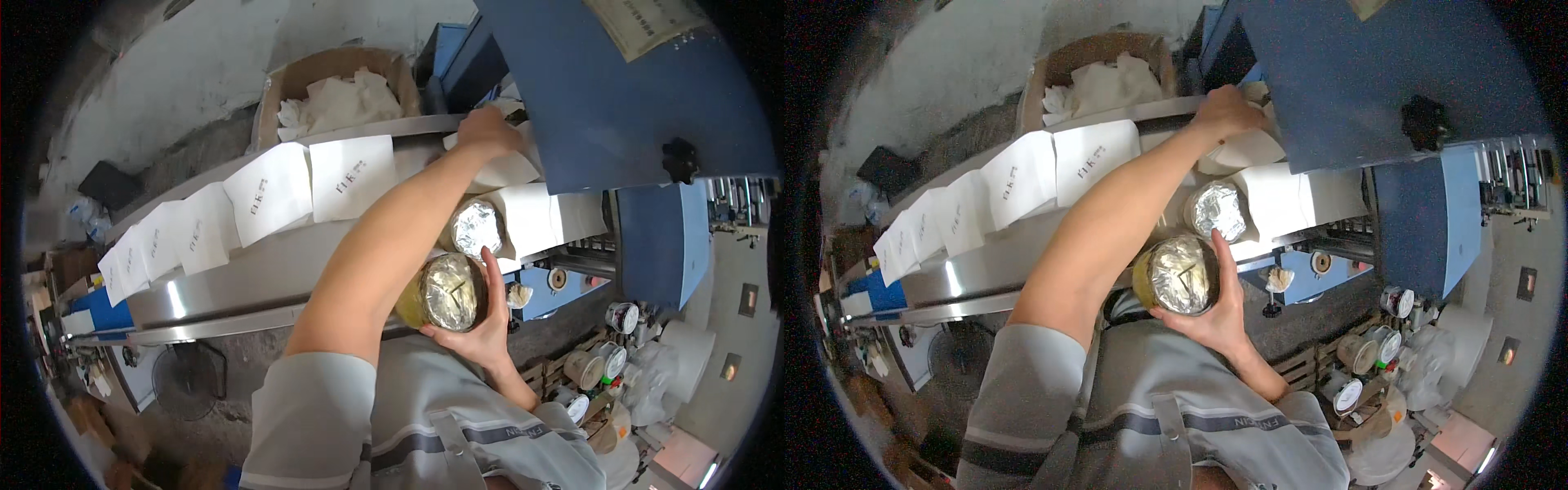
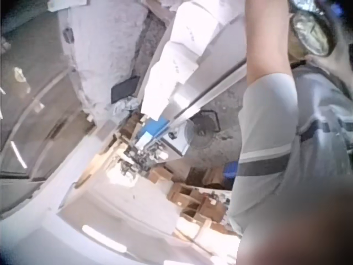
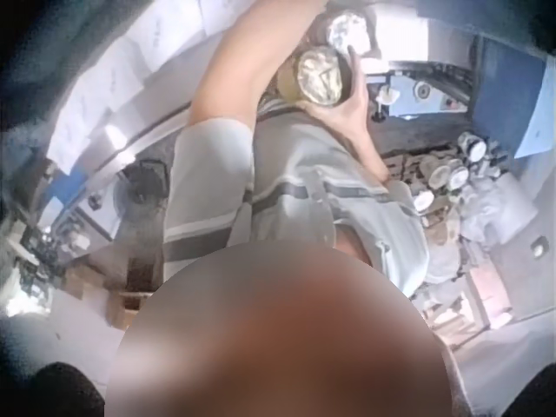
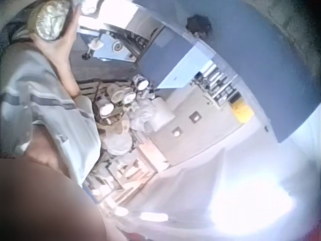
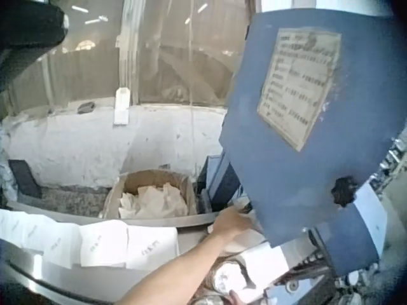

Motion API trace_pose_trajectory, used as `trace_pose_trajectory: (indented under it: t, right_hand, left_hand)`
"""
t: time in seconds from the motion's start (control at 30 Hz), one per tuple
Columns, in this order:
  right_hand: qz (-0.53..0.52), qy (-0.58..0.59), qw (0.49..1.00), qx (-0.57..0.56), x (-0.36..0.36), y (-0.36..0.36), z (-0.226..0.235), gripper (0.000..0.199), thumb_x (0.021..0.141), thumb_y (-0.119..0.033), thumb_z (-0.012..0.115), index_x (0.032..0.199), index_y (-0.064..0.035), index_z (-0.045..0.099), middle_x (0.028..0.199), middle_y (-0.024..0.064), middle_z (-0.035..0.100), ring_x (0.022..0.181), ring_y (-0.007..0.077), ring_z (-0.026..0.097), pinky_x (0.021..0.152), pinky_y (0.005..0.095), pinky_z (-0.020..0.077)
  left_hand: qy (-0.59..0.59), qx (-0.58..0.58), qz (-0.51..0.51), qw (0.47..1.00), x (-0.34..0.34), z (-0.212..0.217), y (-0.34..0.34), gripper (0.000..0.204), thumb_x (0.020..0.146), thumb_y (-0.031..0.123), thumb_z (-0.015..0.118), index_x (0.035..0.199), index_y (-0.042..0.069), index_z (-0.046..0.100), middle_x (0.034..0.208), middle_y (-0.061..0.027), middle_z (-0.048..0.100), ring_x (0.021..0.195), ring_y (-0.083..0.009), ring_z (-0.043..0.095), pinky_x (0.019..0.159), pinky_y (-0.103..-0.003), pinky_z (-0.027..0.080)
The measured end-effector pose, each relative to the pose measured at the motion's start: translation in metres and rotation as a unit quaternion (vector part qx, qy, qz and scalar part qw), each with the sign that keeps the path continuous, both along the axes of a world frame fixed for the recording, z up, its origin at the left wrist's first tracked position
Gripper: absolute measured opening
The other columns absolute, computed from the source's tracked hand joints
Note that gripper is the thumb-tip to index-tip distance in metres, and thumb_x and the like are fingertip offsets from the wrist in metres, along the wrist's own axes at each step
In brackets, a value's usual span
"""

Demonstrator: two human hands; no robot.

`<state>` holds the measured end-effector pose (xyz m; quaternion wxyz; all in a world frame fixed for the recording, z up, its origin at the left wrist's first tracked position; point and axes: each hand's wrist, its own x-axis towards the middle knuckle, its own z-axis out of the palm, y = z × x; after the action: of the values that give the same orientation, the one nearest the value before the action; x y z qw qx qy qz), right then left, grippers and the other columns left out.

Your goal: Placing small white boxes from a machine output onto a moving conveyor belt.

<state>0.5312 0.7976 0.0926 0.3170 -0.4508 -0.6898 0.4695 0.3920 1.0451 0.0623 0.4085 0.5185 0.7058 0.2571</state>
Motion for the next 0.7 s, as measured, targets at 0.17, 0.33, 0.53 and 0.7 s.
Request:
trace_pose_trajectory:
  t: [0.17,0.33,0.53,0.7]
  right_hand:
    - [-0.007,0.02,1.0,0.015,-0.003,0.004,0.007,0.115,0.056,-0.027,0.093,0.146,0.0053,0.029,0.139,0.0226,0.047,0.126,0.0288,0.051,0.107,0.039,0.0401]
    - [-0.036,-0.019,0.991,0.124,-0.019,0.037,0.034,0.112,0.057,-0.024,0.091,0.146,0.004,0.03,0.131,0.0179,0.053,0.12,0.0254,0.055,0.105,0.0368,0.0418]
    - [-0.115,-0.072,0.964,0.228,-0.073,0.111,0.017,0.106,0.059,-0.032,0.088,0.144,0.0023,0.035,0.131,0.0229,0.053,0.117,0.031,0.057,0.1,0.0376,0.0453]
    - [-0.19,-0.182,0.937,0.229,-0.091,0.159,-0.007,0.095,0.061,-0.038,0.083,0.137,0.0004,0.04,0.126,0.0283,0.049,0.117,0.0436,0.051,0.095,0.048,0.046]
  left_hand:
    - [-0.095,0.042,0.049,0.993,-0.054,0.013,-0.023,0.045,0.07,0.03,0.066,0.094,-0.008,0.07,0.098,-0.0255,0.069,0.095,-0.0354,0.068,0.082,-0.039,0.054]
    - [-0.274,0.144,0.096,0.946,-0.143,0.084,-0.064,0.04,0.079,0.029,0.066,0.111,0.004,0.064,0.09,-0.0063,0.067,0.079,-0.0163,0.064,0.063,-0.035,0.051]
    - [-0.334,0.29,0.143,0.885,-0.264,0.13,-0.158,0.045,0.084,0.019,0.059,0.124,-0.001,0.056,0.102,-0.0073,0.063,0.091,-0.0133,0.06,0.069,-0.026,0.047]
    - [-0.334,0.259,0.194,0.885,-0.277,0.136,-0.238,0.053,0.077,0.011,0.049,0.127,-0.005,0.053,0.103,-0.0089,0.061,0.084,-0.0125,0.059,0.065,-0.022,0.047]
